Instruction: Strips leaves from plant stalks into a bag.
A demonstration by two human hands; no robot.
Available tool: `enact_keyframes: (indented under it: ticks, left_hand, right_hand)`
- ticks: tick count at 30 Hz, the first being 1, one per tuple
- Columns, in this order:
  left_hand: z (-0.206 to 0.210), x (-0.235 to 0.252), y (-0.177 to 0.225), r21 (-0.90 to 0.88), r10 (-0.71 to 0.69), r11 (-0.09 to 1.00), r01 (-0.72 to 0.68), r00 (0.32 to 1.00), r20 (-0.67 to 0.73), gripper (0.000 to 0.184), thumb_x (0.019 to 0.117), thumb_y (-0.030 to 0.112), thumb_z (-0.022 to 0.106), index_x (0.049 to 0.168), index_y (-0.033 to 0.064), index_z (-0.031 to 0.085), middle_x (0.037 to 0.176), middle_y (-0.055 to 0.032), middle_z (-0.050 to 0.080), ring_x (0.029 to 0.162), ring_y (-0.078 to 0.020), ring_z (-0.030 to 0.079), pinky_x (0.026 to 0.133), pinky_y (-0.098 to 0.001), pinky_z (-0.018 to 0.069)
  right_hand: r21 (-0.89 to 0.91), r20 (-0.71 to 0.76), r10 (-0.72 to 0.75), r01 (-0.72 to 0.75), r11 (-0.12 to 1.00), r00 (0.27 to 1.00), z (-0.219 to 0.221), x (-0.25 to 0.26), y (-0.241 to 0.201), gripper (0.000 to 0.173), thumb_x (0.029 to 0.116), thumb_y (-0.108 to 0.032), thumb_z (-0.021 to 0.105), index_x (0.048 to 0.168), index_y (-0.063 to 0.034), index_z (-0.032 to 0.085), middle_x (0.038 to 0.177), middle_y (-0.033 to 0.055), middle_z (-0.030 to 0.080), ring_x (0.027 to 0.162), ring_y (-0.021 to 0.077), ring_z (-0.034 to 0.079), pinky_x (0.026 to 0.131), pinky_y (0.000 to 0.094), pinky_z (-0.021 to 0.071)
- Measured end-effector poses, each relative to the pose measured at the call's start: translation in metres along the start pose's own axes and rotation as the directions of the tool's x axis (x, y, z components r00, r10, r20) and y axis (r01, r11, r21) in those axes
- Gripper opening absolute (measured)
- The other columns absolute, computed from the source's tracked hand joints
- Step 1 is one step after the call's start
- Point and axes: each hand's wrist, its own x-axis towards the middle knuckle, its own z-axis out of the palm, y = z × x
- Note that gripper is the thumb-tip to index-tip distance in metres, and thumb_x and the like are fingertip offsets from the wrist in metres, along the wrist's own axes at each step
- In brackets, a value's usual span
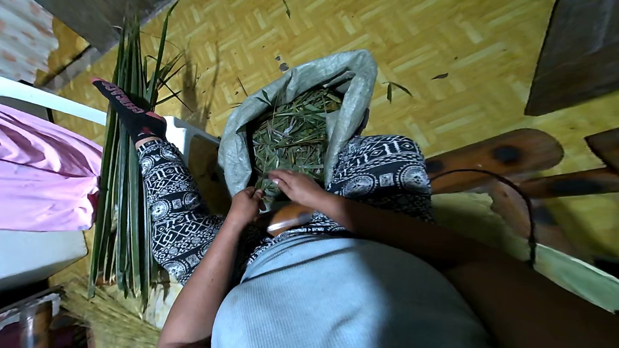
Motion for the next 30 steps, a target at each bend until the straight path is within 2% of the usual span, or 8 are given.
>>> enact_keyframes:
  ticks: [6,8,10,15,19,22,24,30]
  left_hand:
    - [0.001,-0.002,-0.005,-0.011,0.020,1.000,-0.019,1.000,0.014,0.035,0.1132,0.025,0.042,0.118,0.0000,0.066,0.084,-0.0057,0.068,0.067,-0.0094,0.059,0.068,-0.0278,0.0510]
    - [0.002,0.000,-0.005,-0.005,0.022,1.000,-0.022,1.000,0.016,0.035,0.1133,0.025,0.042,0.119,0.0002,0.065,0.084,-0.0057,0.068,0.066,-0.0092,0.059,0.067,-0.0276,0.0508]
    - [0.004,0.002,-0.003,-0.002,0.035,0.999,-0.035,0.999,0.028,0.034,0.1134,0.025,0.041,0.118,0.0004,0.065,0.084,-0.0052,0.068,0.065,-0.0086,0.058,0.066,-0.0272,0.0502]
    - [0.003,-0.002,-0.003,0.030,0.059,0.998,-0.061,0.997,0.045,0.029,0.1100,0.024,0.051,0.124,0.0021,0.063,0.092,-0.0072,0.071,0.074,-0.0121,0.063,0.074,-0.0321,0.0532]
    - [0.001,-0.011,-0.006,0.125,0.052,0.990,-0.060,0.996,0.069,0.030,0.1103,0.024,0.050,0.120,0.0004,0.065,0.097,-0.0101,0.071,0.085,-0.0161,0.067,0.084,-0.0372,0.0545]
    - [0.002,-0.008,-0.007,0.240,0.044,0.970,-0.045,0.999,0.011,0.035,0.1120,0.024,0.045,0.122,-0.0020,0.066,0.103,-0.0174,0.071,0.095,-0.0259,0.069,0.093,-0.0452,0.0542]
    - [0.004,-0.005,-0.005,0.319,0.044,0.947,-0.028,0.998,-0.042,0.036,0.1120,0.025,0.045,0.123,-0.0019,0.066,0.106,-0.0208,0.071,0.101,-0.0321,0.069,0.096,-0.0511,0.0527]
    - [0.011,-0.007,0.011,0.519,0.006,0.853,0.062,0.992,-0.127,0.032,0.1100,0.022,0.046,0.127,0.0018,0.065,0.117,-0.0237,0.070,0.114,-0.0410,0.068,0.099,-0.0603,0.0515]
  right_hand:
    - [0.252,-0.099,0.324,-0.291,0.923,0.941,-0.025,0.015,0.010,0.045,0.1128,-0.031,0.041,0.149,-0.0060,0.049,0.132,0.0251,0.064,0.120,0.0425,0.064,0.102,0.0630,0.0475]
    - [0.469,0.010,0.322,-0.289,0.835,0.947,-0.017,0.009,-0.001,0.043,0.1120,-0.029,0.045,0.148,-0.0081,0.050,0.114,0.0186,0.068,0.092,0.0274,0.066,0.085,0.0464,0.0540]
    - [0.674,0.139,0.276,-0.295,0.677,0.951,-0.008,0.002,-0.013,0.039,0.1117,-0.027,0.045,0.145,-0.0092,0.053,0.086,0.0060,0.062,0.063,0.0098,0.052,0.060,0.0261,0.0445]
    - [0.795,0.193,0.295,-0.326,0.512,0.936,-0.009,0.002,-0.009,0.034,0.1115,-0.029,0.045,0.139,-0.0125,0.057,0.073,0.0015,0.059,0.051,0.0047,0.046,0.049,0.0187,0.0381]
    - [0.731,0.074,0.336,-0.280,0.623,0.939,-0.018,0.012,0.000,0.037,0.1120,-0.026,0.044,0.143,-0.0076,0.054,0.085,0.0042,0.060,0.063,0.0084,0.051,0.060,0.0250,0.0446]
    - [0.406,0.044,0.219,-0.218,0.888,0.975,-0.021,0.004,-0.011,0.040,0.1128,-0.025,0.042,0.144,-0.0053,0.056,0.113,0.0193,0.069,0.096,0.0291,0.068,0.090,0.0486,0.0537]
    - [0.224,0.082,0.095,-0.111,0.968,0.992,-0.014,-0.006,-0.021,0.041,0.1132,-0.026,0.039,0.145,-0.0059,0.056,0.127,0.0206,0.068,0.114,0.0354,0.068,0.103,0.0563,0.0504]
    - [-0.040,0.165,0.026,-0.020,0.999,0.986,-0.005,-0.020,-0.041,0.041,0.1131,-0.027,0.039,0.145,-0.0084,0.056,0.132,0.0203,0.066,0.120,0.0397,0.065,0.102,0.0601,0.0497]
